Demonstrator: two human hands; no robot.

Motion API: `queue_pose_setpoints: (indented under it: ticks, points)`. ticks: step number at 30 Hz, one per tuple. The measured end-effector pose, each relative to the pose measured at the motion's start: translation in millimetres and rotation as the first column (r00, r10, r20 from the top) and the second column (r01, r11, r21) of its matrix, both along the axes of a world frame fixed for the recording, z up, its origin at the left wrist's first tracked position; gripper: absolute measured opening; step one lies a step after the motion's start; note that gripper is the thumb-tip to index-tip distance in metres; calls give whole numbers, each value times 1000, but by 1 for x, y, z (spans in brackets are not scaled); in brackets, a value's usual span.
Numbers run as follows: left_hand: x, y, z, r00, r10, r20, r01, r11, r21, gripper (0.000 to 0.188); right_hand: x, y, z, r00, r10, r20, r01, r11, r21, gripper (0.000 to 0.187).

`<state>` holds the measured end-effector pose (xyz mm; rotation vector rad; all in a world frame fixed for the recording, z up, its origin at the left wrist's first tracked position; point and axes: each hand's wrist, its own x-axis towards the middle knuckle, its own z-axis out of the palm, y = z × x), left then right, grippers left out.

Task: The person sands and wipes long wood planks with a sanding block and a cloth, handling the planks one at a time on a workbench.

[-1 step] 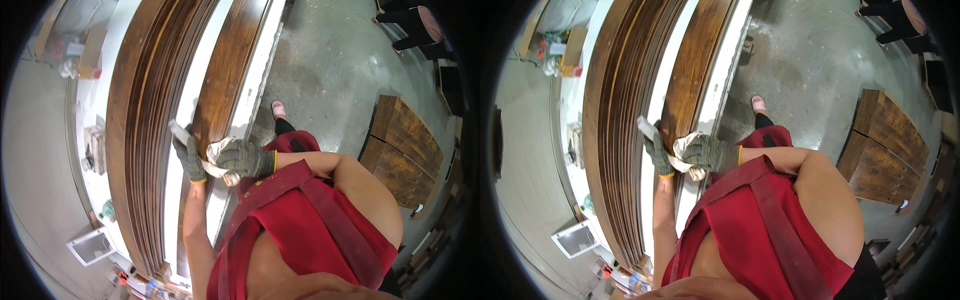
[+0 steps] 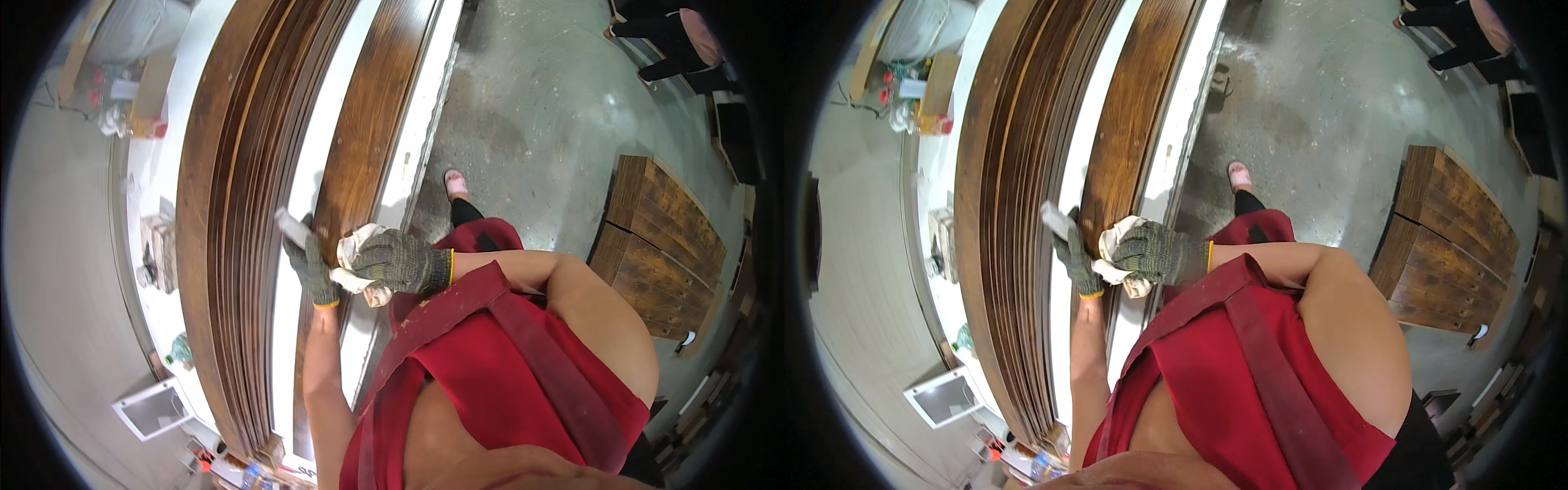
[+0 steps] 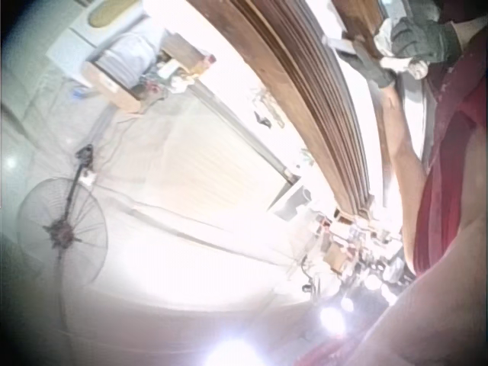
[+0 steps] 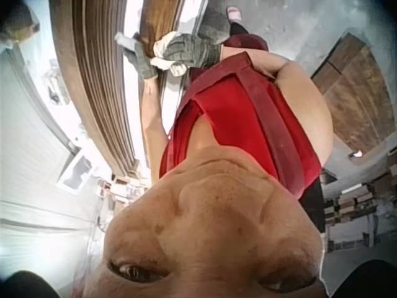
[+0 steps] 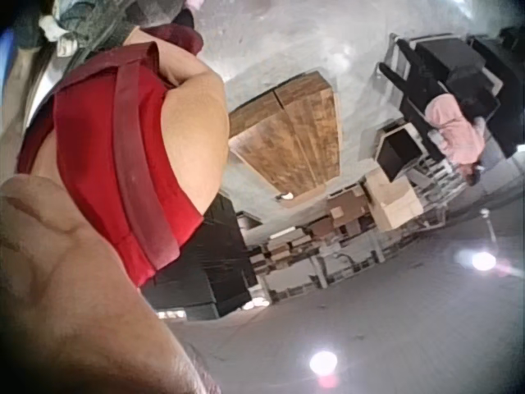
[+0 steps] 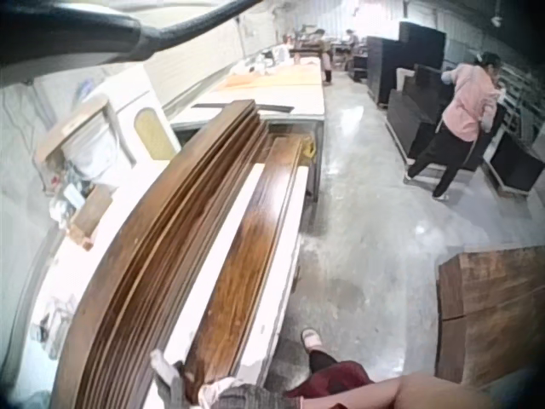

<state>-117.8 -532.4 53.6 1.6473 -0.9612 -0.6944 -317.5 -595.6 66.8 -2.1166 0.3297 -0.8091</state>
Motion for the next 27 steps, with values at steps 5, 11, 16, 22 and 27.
queue_pose_setpoints:
  ticks: [5, 11, 16, 22, 27]
  points:
    - [14, 31, -23, 982, -25, 190, 30, 999, -26, 83, 29, -30, -4, 988, -135, -73, 118, 973, -199, 48]
    - [11, 36, -20, 974, 186, 127, -185, 982, -20, 61, 16, -127, -54, 972, -229, 58, 231, 876, -424, 87]
    - [11, 34, -15, 966, 165, 201, -168, 986, -1, 74, -68, -299, -73, 825, -545, -152, 331, 683, -651, 105]
    - [16, 40, -17, 947, 104, 304, -120, 992, 33, 70, -136, -486, -63, 507, -861, -44, 573, 375, -729, 40]
    - [3, 31, -5, 900, 161, 405, -237, 960, 146, 74, -183, -624, -87, 385, -920, 68, 831, 314, -459, 36]
